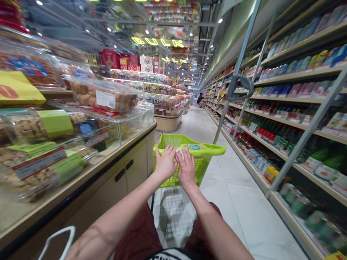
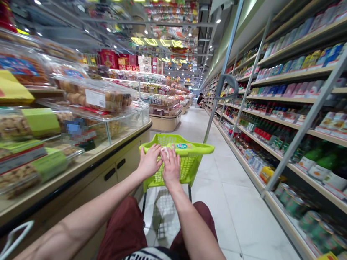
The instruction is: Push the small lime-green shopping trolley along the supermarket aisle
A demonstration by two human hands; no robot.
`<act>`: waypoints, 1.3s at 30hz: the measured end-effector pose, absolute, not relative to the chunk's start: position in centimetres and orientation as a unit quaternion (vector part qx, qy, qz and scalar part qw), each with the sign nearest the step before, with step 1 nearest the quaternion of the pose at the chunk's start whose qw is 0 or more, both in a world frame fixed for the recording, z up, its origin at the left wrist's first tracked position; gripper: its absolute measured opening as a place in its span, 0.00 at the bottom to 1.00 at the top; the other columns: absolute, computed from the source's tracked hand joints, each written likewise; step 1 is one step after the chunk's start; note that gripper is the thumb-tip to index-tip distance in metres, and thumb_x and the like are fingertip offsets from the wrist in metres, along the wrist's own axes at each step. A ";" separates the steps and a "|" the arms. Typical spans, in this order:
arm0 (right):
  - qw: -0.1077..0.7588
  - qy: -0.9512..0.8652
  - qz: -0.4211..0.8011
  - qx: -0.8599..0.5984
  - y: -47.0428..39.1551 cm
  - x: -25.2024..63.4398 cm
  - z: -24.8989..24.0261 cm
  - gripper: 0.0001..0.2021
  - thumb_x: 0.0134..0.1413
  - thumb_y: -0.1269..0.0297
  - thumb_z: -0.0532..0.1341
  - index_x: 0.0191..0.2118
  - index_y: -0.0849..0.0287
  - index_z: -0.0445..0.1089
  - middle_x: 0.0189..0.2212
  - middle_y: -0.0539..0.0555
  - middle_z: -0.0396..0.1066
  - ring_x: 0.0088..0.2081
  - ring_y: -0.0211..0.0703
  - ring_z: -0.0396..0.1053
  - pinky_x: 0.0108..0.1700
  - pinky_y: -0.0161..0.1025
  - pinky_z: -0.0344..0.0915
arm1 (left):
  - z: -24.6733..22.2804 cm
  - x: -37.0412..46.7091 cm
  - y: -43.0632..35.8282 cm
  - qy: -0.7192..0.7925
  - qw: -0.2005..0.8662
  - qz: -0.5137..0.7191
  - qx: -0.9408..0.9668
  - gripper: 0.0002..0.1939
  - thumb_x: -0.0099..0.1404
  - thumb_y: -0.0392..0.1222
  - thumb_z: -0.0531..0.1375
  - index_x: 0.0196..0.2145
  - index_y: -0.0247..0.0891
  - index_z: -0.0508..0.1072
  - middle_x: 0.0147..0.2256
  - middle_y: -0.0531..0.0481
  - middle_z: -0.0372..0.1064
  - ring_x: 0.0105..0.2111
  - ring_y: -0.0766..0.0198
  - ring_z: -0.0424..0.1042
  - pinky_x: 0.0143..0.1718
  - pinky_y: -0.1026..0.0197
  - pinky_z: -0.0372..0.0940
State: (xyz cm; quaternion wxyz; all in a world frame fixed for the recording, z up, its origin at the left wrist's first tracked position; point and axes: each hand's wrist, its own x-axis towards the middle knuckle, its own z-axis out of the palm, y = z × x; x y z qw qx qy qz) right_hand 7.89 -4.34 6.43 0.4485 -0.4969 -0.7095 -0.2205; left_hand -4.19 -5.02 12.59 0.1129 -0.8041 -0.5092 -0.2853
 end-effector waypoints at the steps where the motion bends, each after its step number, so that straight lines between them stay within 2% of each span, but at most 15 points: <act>1: 0.450 -0.705 -0.220 -0.502 -4.3 7.9 6.5 0.26 0.51 0.78 0.46 0.56 0.55 0.58 0.58 0.57 0.55 0.61 0.45 0.45 0.57 0.51 0.48 | 12.5 -4.3 -5.1 -0.501 0.119 -0.277 -0.811 0.24 0.58 0.38 0.51 0.54 0.40 0.60 0.57 0.44 0.57 0.59 0.53 0.50 0.56 0.35 0.43; 5: 0.483 -0.645 -0.220 -0.549 -3.9 11.2 7.4 0.25 0.51 0.77 0.47 0.56 0.56 0.58 0.58 0.59 0.54 0.61 0.47 0.44 0.57 0.53 0.49 | 11.9 -5.0 -5.0 -0.492 0.138 -0.263 -0.818 0.28 0.56 0.36 0.52 0.56 0.39 0.58 0.58 0.44 0.54 0.60 0.54 0.48 0.57 0.37 0.40; 10: 0.510 -0.564 -0.240 -0.604 -3.8 13.8 8.3 0.26 0.51 0.76 0.48 0.57 0.55 0.56 0.59 0.60 0.51 0.61 0.48 0.45 0.57 0.54 0.47 | 12.0 -4.1 -5.2 -0.515 0.125 -0.278 -0.801 0.27 0.57 0.38 0.51 0.55 0.38 0.58 0.59 0.43 0.52 0.60 0.53 0.47 0.57 0.35 0.38; 16: 0.446 -0.650 -0.250 -0.563 -4.1 9.8 7.5 0.26 0.49 0.77 0.49 0.56 0.55 0.58 0.60 0.58 0.49 0.62 0.48 0.40 0.57 0.54 0.46 | 12.0 -2.1 -6.1 -0.461 0.133 -0.266 -0.836 0.27 0.58 0.39 0.50 0.57 0.37 0.55 0.60 0.43 0.50 0.60 0.56 0.46 0.59 0.40 0.39; 22: 0.460 -0.647 -0.242 -0.558 -3.4 13.3 7.9 0.26 0.48 0.79 0.47 0.54 0.55 0.62 0.58 0.57 0.54 0.61 0.46 0.44 0.58 0.53 0.47 | 11.0 -3.5 -5.6 -0.448 0.156 -0.243 -0.846 0.31 0.55 0.35 0.51 0.58 0.37 0.54 0.61 0.45 0.46 0.61 0.58 0.45 0.60 0.45 0.38; 27: 0.509 -0.565 -0.215 -0.613 -3.2 16.2 8.1 0.27 0.45 0.80 0.47 0.53 0.60 0.63 0.58 0.60 0.54 0.61 0.49 0.45 0.57 0.53 0.50 | 11.0 -3.9 -5.2 -0.466 0.163 -0.250 -0.833 0.30 0.56 0.36 0.50 0.58 0.36 0.54 0.60 0.44 0.48 0.60 0.57 0.47 0.59 0.42 0.39; 31: 0.480 -0.648 -0.213 -0.551 -3.5 12.8 7.6 0.25 0.47 0.80 0.46 0.52 0.63 0.64 0.59 0.60 0.53 0.62 0.46 0.42 0.59 0.49 0.48 | 11.6 -3.3 -5.2 -0.495 0.170 -0.254 -0.813 0.31 0.56 0.37 0.51 0.59 0.34 0.51 0.59 0.40 0.50 0.60 0.53 0.48 0.58 0.40 0.41; 36: 0.453 -0.695 -0.203 -0.521 -3.6 10.1 7.2 0.24 0.51 0.79 0.46 0.53 0.59 0.62 0.59 0.56 0.53 0.62 0.43 0.40 0.60 0.49 0.47 | 11.7 -3.1 -5.3 -0.464 0.180 -0.218 -0.840 0.31 0.56 0.36 0.50 0.58 0.34 0.53 0.62 0.43 0.41 0.61 0.54 0.43 0.58 0.43 0.42; 39: 0.453 -0.674 -0.203 -0.547 -3.3 12.2 7.4 0.25 0.51 0.79 0.46 0.54 0.58 0.61 0.59 0.55 0.53 0.62 0.44 0.40 0.60 0.50 0.47 | 11.5 -3.4 -5.2 -0.459 0.185 -0.210 -0.843 0.31 0.56 0.34 0.49 0.59 0.35 0.52 0.62 0.44 0.41 0.62 0.55 0.41 0.58 0.41 0.38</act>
